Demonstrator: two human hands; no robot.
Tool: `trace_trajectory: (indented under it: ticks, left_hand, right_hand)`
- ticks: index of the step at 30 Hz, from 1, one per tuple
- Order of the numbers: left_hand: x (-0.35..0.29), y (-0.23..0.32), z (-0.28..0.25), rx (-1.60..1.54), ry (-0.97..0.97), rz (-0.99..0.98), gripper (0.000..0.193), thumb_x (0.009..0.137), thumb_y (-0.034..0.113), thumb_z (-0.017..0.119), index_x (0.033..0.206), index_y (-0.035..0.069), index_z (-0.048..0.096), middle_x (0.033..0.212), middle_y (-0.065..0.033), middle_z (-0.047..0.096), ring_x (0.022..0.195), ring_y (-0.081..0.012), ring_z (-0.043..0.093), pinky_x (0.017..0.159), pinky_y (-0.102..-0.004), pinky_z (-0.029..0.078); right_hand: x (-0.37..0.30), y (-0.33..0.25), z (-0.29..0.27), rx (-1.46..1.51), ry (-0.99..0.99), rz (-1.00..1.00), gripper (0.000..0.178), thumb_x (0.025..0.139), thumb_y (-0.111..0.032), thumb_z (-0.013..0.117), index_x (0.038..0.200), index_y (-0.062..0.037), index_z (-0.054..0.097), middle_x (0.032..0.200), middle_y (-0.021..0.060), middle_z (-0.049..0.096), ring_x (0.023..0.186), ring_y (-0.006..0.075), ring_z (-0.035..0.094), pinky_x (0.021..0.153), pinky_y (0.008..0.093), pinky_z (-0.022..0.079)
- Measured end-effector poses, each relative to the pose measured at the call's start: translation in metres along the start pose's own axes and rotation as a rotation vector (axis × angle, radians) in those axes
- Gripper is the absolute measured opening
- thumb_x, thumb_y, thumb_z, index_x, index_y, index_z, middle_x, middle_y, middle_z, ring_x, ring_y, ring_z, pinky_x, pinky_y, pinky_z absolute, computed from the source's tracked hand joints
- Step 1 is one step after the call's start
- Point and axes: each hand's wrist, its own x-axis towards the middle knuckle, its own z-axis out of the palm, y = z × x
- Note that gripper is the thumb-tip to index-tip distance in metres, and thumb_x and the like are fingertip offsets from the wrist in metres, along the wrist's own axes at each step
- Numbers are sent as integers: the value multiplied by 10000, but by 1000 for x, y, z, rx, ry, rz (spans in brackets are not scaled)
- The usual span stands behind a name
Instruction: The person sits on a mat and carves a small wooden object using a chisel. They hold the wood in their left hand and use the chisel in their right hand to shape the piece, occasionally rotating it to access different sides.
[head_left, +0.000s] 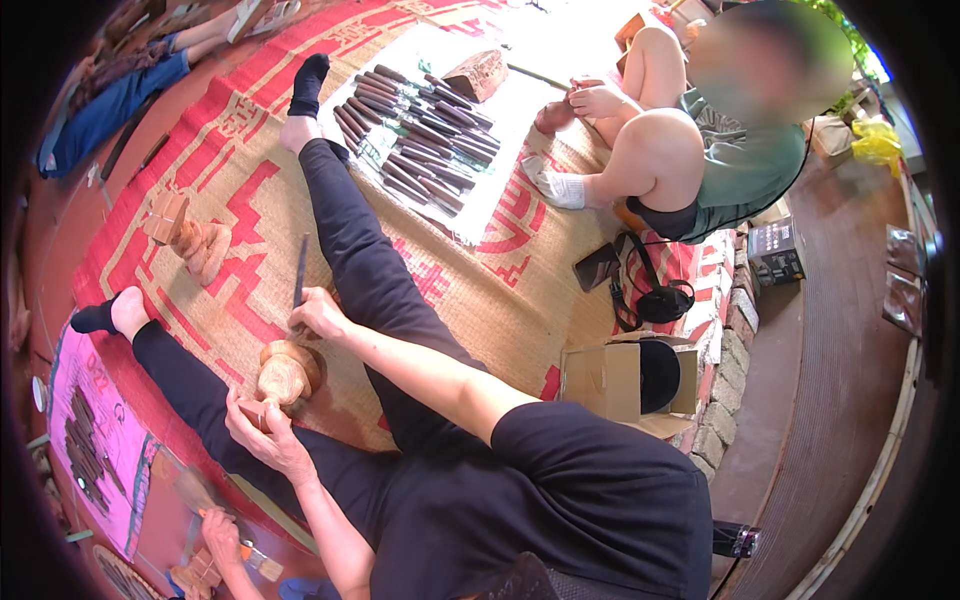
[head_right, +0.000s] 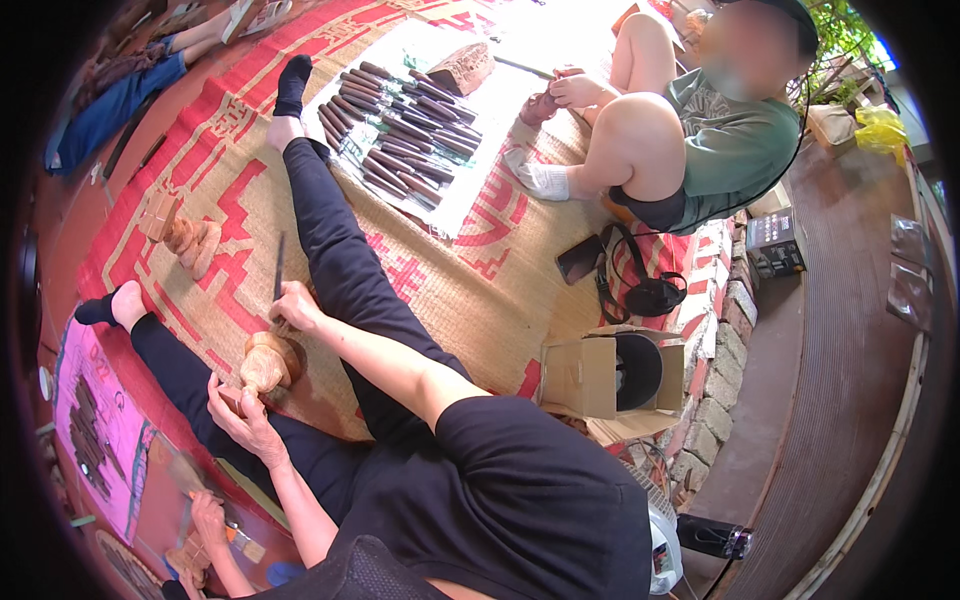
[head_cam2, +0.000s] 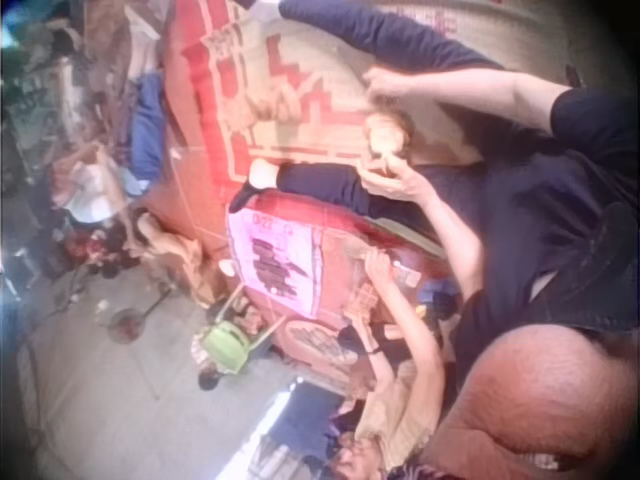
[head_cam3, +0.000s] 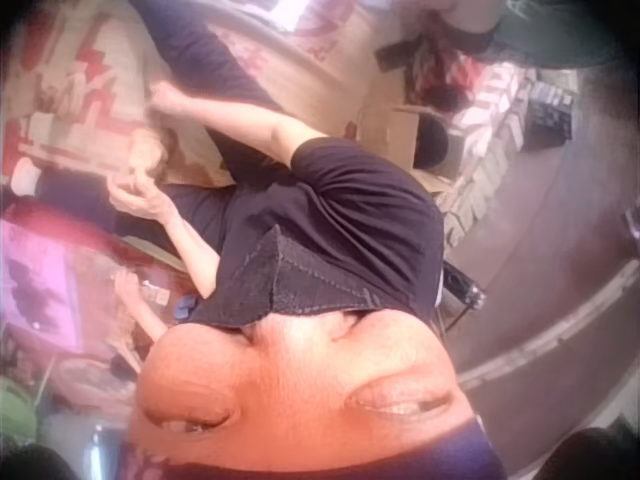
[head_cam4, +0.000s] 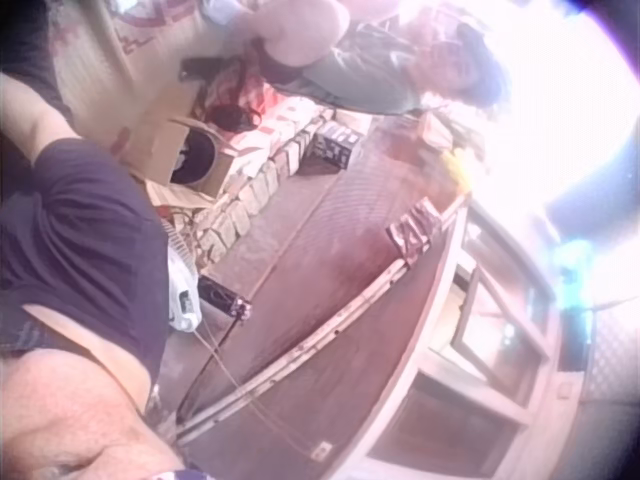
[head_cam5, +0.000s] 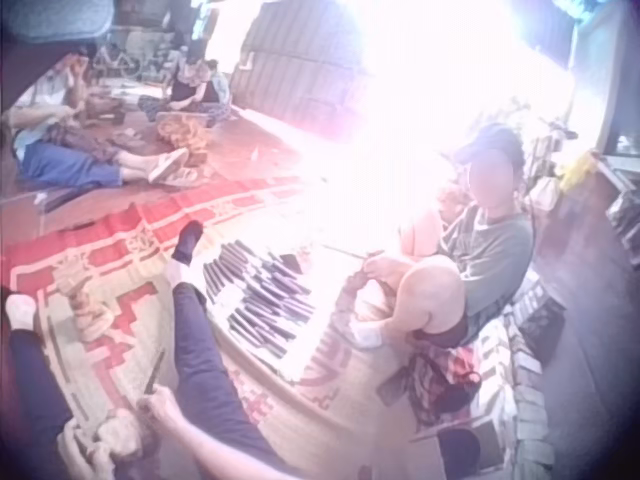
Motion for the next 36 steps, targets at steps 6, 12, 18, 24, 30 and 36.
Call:
trace_trajectory:
  ticks: [6, 12, 18, 24, 30, 36]
  left_hand:
    - [-3, -1, 2, -11, 18, -9, 507, 852, 239, 567, 1300, 11, 497, 1197, -200, 520, 1102, -339, 505, 927, -449, 407]
    - [-5, -4, 2, 33, 25, 36, 545, 880, 349, 580, 1297, 7, 503, 1195, -216, 527, 1098, -367, 505, 939, -464, 394]
    - [-1, 2, 0, 17, 34, 1, 483, 853, 232, 591, 1277, 15, 511, 1167, -156, 523, 1127, -302, 487, 986, -410, 372]
    - [3, 4, 7, 26, 42, 37, 497, 798, 188, 640, 1257, 36, 526, 1125, -147, 545, 1093, -311, 496, 955, -413, 398]
    - [2, 10, 11, 62, 7, 118, 493, 754, 96, 644, 1233, 47, 536, 1128, -135, 551, 1083, -310, 510, 945, -412, 417]
    - [-6, 17, 16, 107, -10, 196, 519, 720, 139, 673, 1209, 34, 534, 1113, -137, 553, 1071, -328, 510, 937, -429, 422]
  right_hand:
    - [-3, 4, 5, -43, -220, 44, 175, 703, -95, 755, 822, -37, 640, 732, 28, 635, 609, 126, 584, 536, 300, 464]
    - [2, 6, 3, 4, -8, 53, 115, 696, -45, 703, 772, -1, 629, 652, 80, 636, 529, 154, 601, 467, 280, 474]
    - [-7, -5, 10, -2, -167, 66, 137, 703, -126, 760, 760, -55, 658, 669, 9, 607, 566, 95, 544, 503, 261, 419]
    - [-5, 7, 16, 130, -130, 75, 159, 711, -39, 722, 850, 20, 672, 768, 108, 690, 653, 177, 649, 605, 290, 516]
    - [10, 8, -3, 101, -19, 104, 173, 742, -67, 708, 887, -12, 631, 740, 89, 664, 573, 158, 616, 536, 270, 484]
    - [7, 7, -4, 15, -66, 45, 98, 737, -56, 701, 805, -10, 646, 681, 71, 649, 544, 132, 599, 493, 247, 455]
